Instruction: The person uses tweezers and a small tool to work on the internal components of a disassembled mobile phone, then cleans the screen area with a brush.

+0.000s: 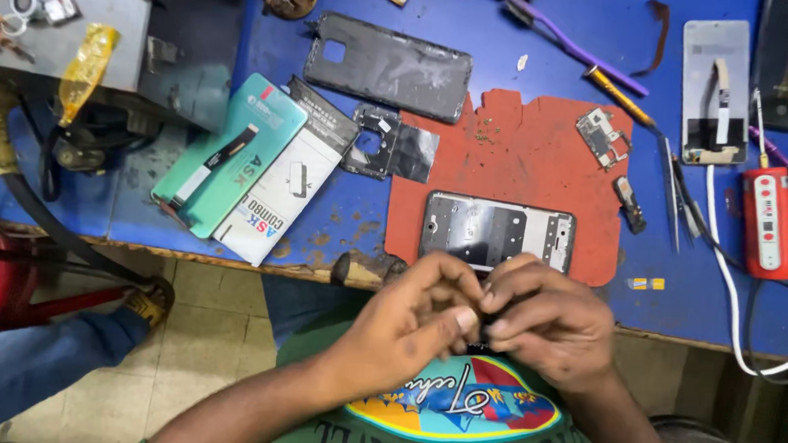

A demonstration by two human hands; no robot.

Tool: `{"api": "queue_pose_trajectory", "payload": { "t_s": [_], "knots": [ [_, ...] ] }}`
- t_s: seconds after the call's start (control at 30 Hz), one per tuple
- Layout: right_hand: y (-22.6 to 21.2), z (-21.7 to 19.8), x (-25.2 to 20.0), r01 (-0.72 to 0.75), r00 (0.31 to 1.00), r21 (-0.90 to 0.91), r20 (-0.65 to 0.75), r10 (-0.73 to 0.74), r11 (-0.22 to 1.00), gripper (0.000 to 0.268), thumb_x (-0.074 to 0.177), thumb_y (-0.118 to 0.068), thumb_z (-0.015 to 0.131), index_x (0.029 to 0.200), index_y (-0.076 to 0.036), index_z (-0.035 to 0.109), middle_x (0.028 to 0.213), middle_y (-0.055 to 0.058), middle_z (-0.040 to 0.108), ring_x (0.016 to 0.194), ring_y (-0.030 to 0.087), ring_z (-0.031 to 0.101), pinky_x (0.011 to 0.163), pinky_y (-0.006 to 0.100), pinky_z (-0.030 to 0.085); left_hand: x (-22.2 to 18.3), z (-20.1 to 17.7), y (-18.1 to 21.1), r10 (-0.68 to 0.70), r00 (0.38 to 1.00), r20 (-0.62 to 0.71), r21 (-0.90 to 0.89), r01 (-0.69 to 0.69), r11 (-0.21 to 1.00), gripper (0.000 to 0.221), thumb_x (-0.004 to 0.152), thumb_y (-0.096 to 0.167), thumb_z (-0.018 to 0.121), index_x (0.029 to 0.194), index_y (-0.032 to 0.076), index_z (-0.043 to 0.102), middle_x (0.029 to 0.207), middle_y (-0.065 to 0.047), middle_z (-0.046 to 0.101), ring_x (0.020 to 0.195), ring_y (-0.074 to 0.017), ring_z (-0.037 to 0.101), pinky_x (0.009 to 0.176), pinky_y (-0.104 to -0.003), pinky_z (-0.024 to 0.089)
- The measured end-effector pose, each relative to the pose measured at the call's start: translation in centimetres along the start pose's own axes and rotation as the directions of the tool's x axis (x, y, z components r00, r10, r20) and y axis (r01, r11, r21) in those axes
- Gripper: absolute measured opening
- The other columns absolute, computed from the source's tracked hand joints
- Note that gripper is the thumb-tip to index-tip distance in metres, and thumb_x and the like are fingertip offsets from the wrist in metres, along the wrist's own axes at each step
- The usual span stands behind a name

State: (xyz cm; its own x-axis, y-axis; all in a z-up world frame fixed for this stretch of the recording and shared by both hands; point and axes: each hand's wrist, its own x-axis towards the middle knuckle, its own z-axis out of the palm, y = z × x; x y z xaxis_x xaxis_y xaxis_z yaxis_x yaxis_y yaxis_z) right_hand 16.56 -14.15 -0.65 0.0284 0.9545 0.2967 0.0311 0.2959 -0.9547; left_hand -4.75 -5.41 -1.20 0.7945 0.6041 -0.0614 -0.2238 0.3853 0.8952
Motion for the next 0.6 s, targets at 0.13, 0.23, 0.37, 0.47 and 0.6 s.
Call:
{"api": "queue_pose_trajectory", "payload": {
  "t_s": [0.13,0.23,0.37,0.47,0.6],
  "knots": [
    [-0.3,-0.6,-0.4,-0.178,0.915,0.199,-0.327,0.236,0.964,0.013,0.097,0.003,0.074,0.109,0.006,0.071,0.097,0.021,0.074,0.092,0.026,0.073,0.089,0.038,0.06,-0.1,-3.0,2.4,0.399,0.915,0.054,0.823,-0.267,0.501,0.051,0.093,0.009,0.078,0.136,0.01,0.051,0.118,-0.01,0.068,0.105,-0.0268,0.067,0.092,-0.04,0.055],
    [-1.5,-0.8,0.4,-0.377,0.772,0.139,-0.499,0.394,0.916,0.02,0.095,0.006,0.07,0.115,0.009,0.07,0.1,0.018,0.073,0.091,0.022,0.073,0.087,0.034,0.06,1.5,-4.2,4.3,0.405,0.897,0.177,0.932,-0.284,0.223,0.079,0.079,0.017,0.083,0.145,0.007,0.041,0.14,-0.017,0.055,0.131,-0.0391,0.049,0.111,-0.056,0.034],
    [-1.0,-1.7,2.2,-0.452,0.742,0.131,-0.494,0.453,0.882,0.028,0.09,0.008,0.071,0.117,0.009,0.069,0.098,0.017,0.075,0.086,0.02,0.074,0.084,0.032,0.061,2.9,-4.4,5.0,0.293,0.937,0.192,0.937,-0.264,0.23,0.093,0.076,0.02,0.086,0.152,0.004,0.035,0.153,-0.014,0.045,0.148,-0.0418,0.032,0.122,-0.063,0.015],
    [-0.7,-2.2,2.4,-0.43,0.758,0.166,-0.467,0.455,0.887,0.023,0.091,0.007,0.072,0.114,0.009,0.071,0.097,0.018,0.076,0.084,0.022,0.076,0.082,0.032,0.063,3.1,-4.3,4.9,0.287,0.94,0.186,0.947,-0.25,0.204,0.093,0.073,0.019,0.088,0.15,0.006,0.038,0.152,-0.01,0.049,0.147,-0.038,0.037,0.123,-0.063,0.018],
    [-0.8,-2.8,2.2,-0.448,0.746,0.157,-0.477,0.465,0.88,0.021,0.091,0.006,0.072,0.112,0.009,0.071,0.096,0.017,0.076,0.083,0.021,0.076,0.079,0.032,0.064,3.2,-4.2,4.5,0.301,0.941,0.153,0.942,-0.231,0.245,0.096,0.069,0.019,0.09,0.149,0.007,0.038,0.151,-0.009,0.05,0.146,-0.0362,0.041,0.124,-0.061,0.018]
  ]
}}
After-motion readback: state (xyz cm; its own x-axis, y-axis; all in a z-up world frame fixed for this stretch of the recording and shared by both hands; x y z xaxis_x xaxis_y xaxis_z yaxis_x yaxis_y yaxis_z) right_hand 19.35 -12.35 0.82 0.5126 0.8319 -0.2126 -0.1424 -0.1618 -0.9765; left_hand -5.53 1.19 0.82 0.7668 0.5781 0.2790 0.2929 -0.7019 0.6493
